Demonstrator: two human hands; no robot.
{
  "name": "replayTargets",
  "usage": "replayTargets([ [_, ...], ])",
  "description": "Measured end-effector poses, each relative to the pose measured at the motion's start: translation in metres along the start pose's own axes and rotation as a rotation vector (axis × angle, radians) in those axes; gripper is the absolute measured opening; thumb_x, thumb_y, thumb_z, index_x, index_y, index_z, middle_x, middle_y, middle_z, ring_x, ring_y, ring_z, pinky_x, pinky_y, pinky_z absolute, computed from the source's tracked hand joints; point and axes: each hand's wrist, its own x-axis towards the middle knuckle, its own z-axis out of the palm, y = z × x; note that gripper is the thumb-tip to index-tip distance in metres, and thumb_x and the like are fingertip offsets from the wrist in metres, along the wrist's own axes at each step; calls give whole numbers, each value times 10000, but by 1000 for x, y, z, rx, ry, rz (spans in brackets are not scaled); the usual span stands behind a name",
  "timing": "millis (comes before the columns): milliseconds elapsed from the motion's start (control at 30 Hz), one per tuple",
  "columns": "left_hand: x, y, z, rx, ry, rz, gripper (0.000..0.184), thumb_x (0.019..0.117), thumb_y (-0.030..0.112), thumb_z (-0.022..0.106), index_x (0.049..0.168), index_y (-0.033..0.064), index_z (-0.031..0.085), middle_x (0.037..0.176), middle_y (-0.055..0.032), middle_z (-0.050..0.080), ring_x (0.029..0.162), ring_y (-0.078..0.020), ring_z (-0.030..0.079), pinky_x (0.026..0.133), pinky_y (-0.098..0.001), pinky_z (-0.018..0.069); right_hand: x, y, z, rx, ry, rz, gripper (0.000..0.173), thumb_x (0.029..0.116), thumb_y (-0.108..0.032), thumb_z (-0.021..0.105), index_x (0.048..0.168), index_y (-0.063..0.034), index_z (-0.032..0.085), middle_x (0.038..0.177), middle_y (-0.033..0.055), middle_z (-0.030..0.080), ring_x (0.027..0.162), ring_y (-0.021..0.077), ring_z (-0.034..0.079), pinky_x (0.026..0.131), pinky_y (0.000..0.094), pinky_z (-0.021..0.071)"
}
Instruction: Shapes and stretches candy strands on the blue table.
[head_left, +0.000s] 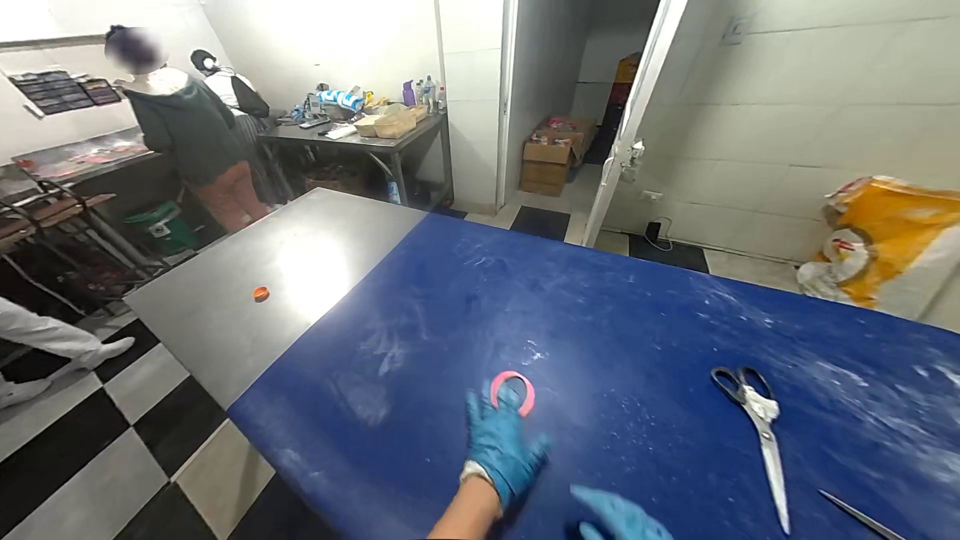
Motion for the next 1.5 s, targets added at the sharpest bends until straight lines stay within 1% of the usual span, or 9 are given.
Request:
replayTargets([
  [167, -80, 49, 60, 50, -46, 561, 854, 925, 746, 510, 1535, 148, 501, 1627, -60, 438, 1556, -371, 277, 1210, -741, 145, 48, 46, 2, -281, 73, 93, 419, 945, -142, 619, 1324, -295, 709, 1285, 131, 704, 1196, 370, 655, 974, 597, 521],
  [333, -103, 47, 60, 91, -87, 376, 914, 920, 778, 454, 1577, 142, 437, 1663, -78, 374, 1563, -405, 240, 1199, -761, 112, 55, 26, -22, -109, -455, 416, 285, 975, -403, 603, 1145, -247, 771, 1151, 51, 760, 1117, 286, 699, 950, 593, 526],
  [500, -105, 53, 52, 79, -122, 292, 935, 917, 779, 448, 1566, 105, 446, 1670, -99, 354, 1563, -410, 234, 1211, -742, 100, 36, 15, 3, 215, -406, 595, 287, 970, -350, 598, 1101, -143, 747, 1008, 96, 765, 968, 280, 732, 894, 562, 560],
  [600, -105, 56, 52, 94, -128, 307, 692, 1024, 523, 448, 1559, 85, 447, 1660, -108, 372, 1562, -377, 256, 1230, -702, 110, 26, 22, 8, 381, -400, 642, 280, 982, -315, 605, 1171, -164, 747, 1024, 71, 773, 927, 244, 745, 869, 520, 592],
  [733, -106, 53, 59, 82, -69, 487, 466, 1016, 190, 567, 1476, 118, 571, 1573, -55, 513, 1523, -334, 364, 1218, -716, 161, 22, 4, -18, 8, -315, 447, 280, 990, -309, 585, 1200, -239, 755, 1155, 57, 760, 1087, 277, 711, 937, 578, 538],
  [833, -120, 63, 10, 107, -226, 589, 423, 995, 70, 540, 1411, 71, 613, 1511, -135, 564, 1479, -377, 422, 1206, -697, 241, 26, -9, 1, -165, 4, -107, 310, 901, -120, 687, 1157, -265, 785, 1204, 56, 750, 1168, 284, 689, 975, 555, 549],
  [933, -128, 96, -94, 211, -740, 464, 480, 1076, 84, 452, 1547, -3, 415, 1620, -222, 389, 1543, -385, 292, 1261, -549, 195, 47, -7, 18, -144, -192, -330, 276, 933, -118, 659, 1126, -267, 789, 1270, 76, 723, 1290, 329, 614, 1040, 586, 496],
  [1100, -116, 17, 70, 101, 96, 795, 531, 1068, 513, 421, 1461, 195, 582, 1542, -10, 550, 1517, -314, 378, 1212, -704, 206, 49, 35, -1, -278, -216, -84, 188, 942, -208, 673, 1057, -278, 804, 1087, 108, 753, 1100, 357, 678, 981, 601, 503],
  [1500, -130, 28, 58, -32, -63, 574, 921, 926, 648, 588, 1580, 35, 376, 1625, -131, 425, 1549, -359, 303, 1221, -731, 120, -26, -13, 15, 210, -224, 730, 404, 878, -436, 706, 1230, -237, 701, 976, 40, 771, 938, 266, 732, 845, 569, 561],
])
